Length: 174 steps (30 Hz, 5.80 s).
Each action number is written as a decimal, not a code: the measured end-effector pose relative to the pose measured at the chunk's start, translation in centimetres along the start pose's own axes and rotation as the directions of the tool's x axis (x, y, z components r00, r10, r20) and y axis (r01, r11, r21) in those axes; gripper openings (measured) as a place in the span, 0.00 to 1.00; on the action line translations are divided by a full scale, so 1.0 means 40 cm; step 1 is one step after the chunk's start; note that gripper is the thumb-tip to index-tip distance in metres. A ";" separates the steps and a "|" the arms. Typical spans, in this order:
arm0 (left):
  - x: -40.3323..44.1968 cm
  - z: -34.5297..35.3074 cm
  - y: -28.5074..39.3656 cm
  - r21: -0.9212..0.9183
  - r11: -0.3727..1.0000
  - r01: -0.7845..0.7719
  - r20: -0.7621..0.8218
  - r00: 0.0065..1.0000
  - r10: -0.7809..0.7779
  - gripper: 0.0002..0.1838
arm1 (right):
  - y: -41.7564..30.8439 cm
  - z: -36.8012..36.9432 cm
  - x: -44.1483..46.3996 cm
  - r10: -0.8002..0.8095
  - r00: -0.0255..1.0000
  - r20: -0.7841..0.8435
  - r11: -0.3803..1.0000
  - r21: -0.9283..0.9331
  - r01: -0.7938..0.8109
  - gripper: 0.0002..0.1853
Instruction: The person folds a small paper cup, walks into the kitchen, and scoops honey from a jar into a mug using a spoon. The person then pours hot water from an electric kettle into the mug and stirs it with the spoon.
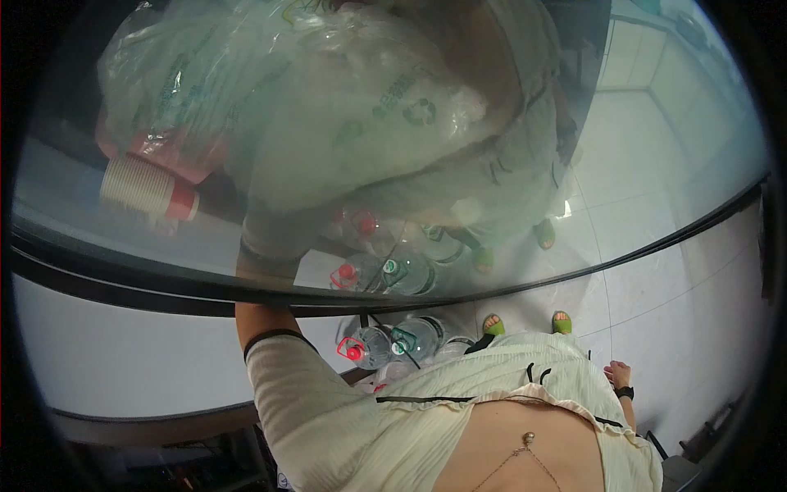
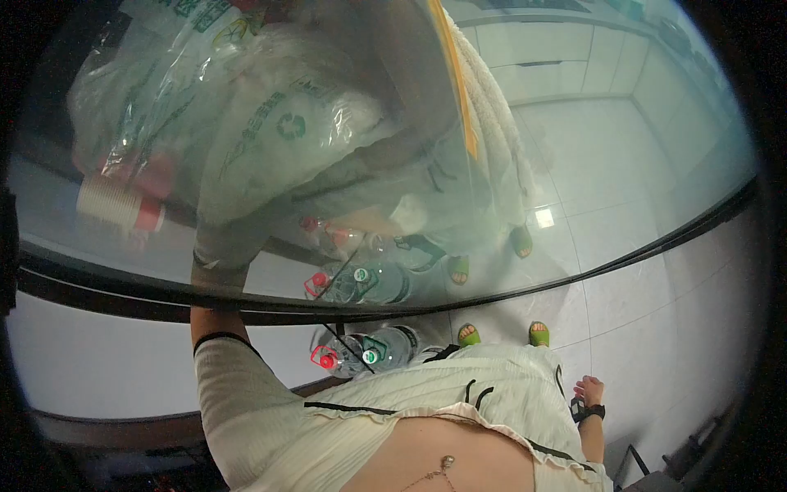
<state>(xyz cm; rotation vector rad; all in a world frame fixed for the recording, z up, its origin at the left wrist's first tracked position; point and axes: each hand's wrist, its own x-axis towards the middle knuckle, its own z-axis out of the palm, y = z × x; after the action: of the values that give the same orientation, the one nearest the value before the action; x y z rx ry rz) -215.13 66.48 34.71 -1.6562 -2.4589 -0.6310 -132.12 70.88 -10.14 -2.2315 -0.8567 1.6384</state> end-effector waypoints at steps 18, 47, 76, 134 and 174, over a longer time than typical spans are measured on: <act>-0.222 0.006 -0.030 0.074 0.997 0.009 -0.026 1.000 -0.007 0.21 | -0.059 0.002 0.000 0.002 1.000 0.026 0.995 -0.098 0.001 0.16; -0.943 0.238 0.561 -0.627 0.481 0.613 0.470 0.790 -0.395 0.37 | -0.226 -0.176 -0.018 -0.437 0.849 0.295 0.766 -0.373 0.524 0.15; -0.166 1.002 2.005 -0.713 0.376 0.591 0.633 0.312 0.709 0.20 | -0.737 -0.832 -0.023 -0.738 0.672 0.063 0.613 0.481 0.627 0.43; 0.221 1.331 1.764 -0.709 -0.192 0.678 0.570 0.392 -0.722 0.22 | -1.906 -0.195 0.812 0.039 0.364 0.931 0.605 -0.312 0.733 0.14; 1.089 1.114 0.300 -0.645 0.042 0.763 0.494 0.458 -0.739 0.26 | -2.546 1.351 0.572 0.036 0.226 0.973 0.465 -0.216 0.858 0.14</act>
<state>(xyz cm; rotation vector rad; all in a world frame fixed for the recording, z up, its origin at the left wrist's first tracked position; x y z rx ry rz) -215.51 125.49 11.37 -0.0005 -3.1225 -2.1829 -209.61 157.79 5.93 -0.6050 -2.6827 2.3017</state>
